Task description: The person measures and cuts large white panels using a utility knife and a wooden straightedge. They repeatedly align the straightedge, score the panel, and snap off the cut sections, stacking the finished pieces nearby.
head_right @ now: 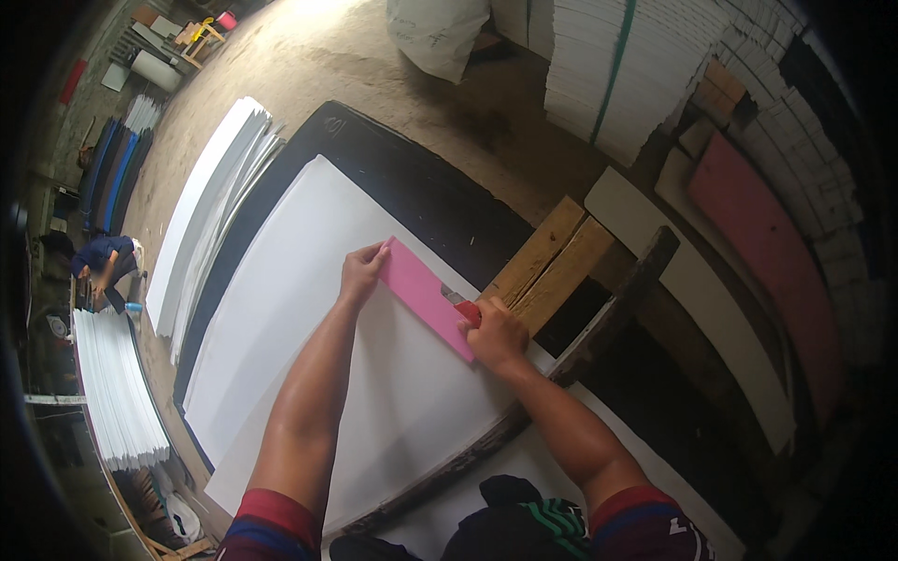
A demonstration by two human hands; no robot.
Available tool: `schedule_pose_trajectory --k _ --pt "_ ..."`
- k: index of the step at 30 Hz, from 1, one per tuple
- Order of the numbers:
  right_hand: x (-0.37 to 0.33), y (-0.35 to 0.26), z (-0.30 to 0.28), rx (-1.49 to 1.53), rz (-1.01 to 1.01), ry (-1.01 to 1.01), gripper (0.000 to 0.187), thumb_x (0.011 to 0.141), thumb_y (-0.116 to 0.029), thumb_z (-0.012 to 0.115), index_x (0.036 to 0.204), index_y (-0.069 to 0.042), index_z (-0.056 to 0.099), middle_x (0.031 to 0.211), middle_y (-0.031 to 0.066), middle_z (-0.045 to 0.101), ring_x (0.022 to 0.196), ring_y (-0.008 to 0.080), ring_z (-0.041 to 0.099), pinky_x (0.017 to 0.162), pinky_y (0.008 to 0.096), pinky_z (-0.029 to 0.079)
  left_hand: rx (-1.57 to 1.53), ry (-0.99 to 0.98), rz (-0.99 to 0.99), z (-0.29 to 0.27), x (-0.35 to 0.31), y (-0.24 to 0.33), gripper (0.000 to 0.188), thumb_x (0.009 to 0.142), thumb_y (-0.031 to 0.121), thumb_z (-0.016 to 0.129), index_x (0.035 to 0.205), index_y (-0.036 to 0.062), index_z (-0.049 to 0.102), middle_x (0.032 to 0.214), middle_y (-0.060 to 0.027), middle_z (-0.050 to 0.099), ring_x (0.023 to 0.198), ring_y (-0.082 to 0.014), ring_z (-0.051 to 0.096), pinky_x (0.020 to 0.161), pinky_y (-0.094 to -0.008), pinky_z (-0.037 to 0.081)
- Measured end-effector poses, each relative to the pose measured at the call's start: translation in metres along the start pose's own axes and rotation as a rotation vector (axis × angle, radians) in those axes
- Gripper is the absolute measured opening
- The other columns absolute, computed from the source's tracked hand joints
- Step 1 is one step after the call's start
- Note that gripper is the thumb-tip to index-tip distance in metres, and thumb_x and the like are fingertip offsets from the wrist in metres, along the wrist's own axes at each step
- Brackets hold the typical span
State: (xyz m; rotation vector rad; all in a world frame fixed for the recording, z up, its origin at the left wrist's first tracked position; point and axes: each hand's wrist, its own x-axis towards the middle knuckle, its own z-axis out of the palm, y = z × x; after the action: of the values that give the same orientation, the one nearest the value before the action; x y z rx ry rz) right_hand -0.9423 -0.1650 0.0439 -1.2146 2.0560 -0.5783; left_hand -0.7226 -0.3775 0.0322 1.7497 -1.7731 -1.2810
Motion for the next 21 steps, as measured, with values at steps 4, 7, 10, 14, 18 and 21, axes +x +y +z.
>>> schedule_pose_trajectory --k 4,7,10,14,18,21 --pt "0.002 0.002 0.001 0.0 0.022 -0.006 0.041 0.085 -0.04 0.086 0.113 -0.014 0.075 0.113 0.0082 0.071 0.104 0.0373 0.072 0.087 0.0506 0.056 0.707 0.405 0.462 0.034 -0.046 0.005 0.061 0.094 0.038 0.077 0.149 0.0162 0.062 0.16 -0.0143 0.053 0.153 -0.0376 0.039 0.123 -0.0569 0.029" --pt "0.001 0.002 0.0 0.018 0.006 0.013 0.038 0.086 -0.04 0.085 0.111 -0.014 0.074 0.11 0.0089 0.07 0.102 0.0385 0.072 0.085 0.0519 0.056 0.689 0.154 0.649 0.069 -0.106 -0.003 0.057 0.095 0.041 0.074 0.146 0.0187 0.063 0.167 -0.0084 0.047 0.162 -0.0357 0.026 0.129 -0.0603 0.013" --pt "0.003 0.005 0.002 0.022 -0.013 0.015 0.036 0.085 -0.038 0.085 0.109 -0.013 0.074 0.111 0.0097 0.071 0.103 0.0382 0.073 0.085 0.0514 0.056 0.741 -0.127 0.485 0.097 -0.143 -0.01 0.078 0.097 0.062 0.065 0.163 0.024 0.047 0.179 -0.007 0.024 0.168 -0.0307 0.007 0.13 -0.0635 0.004" --pt "0.017 0.025 -0.008 0.232 -0.031 -0.161 0.038 0.087 -0.035 0.084 0.112 -0.01 0.071 0.119 0.0117 0.073 0.107 0.0357 0.074 0.089 0.0478 0.057 0.811 -0.195 0.399 0.099 -0.144 -0.008 0.091 0.09 0.082 0.057 0.167 0.0384 0.038 0.182 -0.0041 0.011 0.168 -0.0295 0.0 0.127 -0.0722 0.003" --pt "0.027 0.043 -0.036 0.501 -0.11 -0.075 0.029 0.1 -0.029 0.074 0.117 -0.009 0.062 0.097 0.0119 0.072 0.089 0.0306 0.071 0.081 0.0403 0.055 0.884 -0.221 0.413 0.097 -0.147 0.002 0.075 0.094 0.08 0.055 0.162 0.0559 0.037 0.182 -0.0055 0.01 0.168 -0.0321 -0.004 0.123 -0.0792 0.009" --pt "0.033 0.059 -0.092 0.035 -0.281 -0.187 0.024 0.104 -0.034 0.066 0.116 -0.012 0.064 0.102 0.0116 0.076 0.099 0.0367 0.073 0.084 0.0475 0.056 0.916 -0.221 0.431 0.098 -0.147 0.007 0.071 0.095 0.079 0.053 0.161 0.0588 0.037 0.182 -0.007 0.006 0.167 -0.0347 -0.005 0.121 -0.082 0.012"
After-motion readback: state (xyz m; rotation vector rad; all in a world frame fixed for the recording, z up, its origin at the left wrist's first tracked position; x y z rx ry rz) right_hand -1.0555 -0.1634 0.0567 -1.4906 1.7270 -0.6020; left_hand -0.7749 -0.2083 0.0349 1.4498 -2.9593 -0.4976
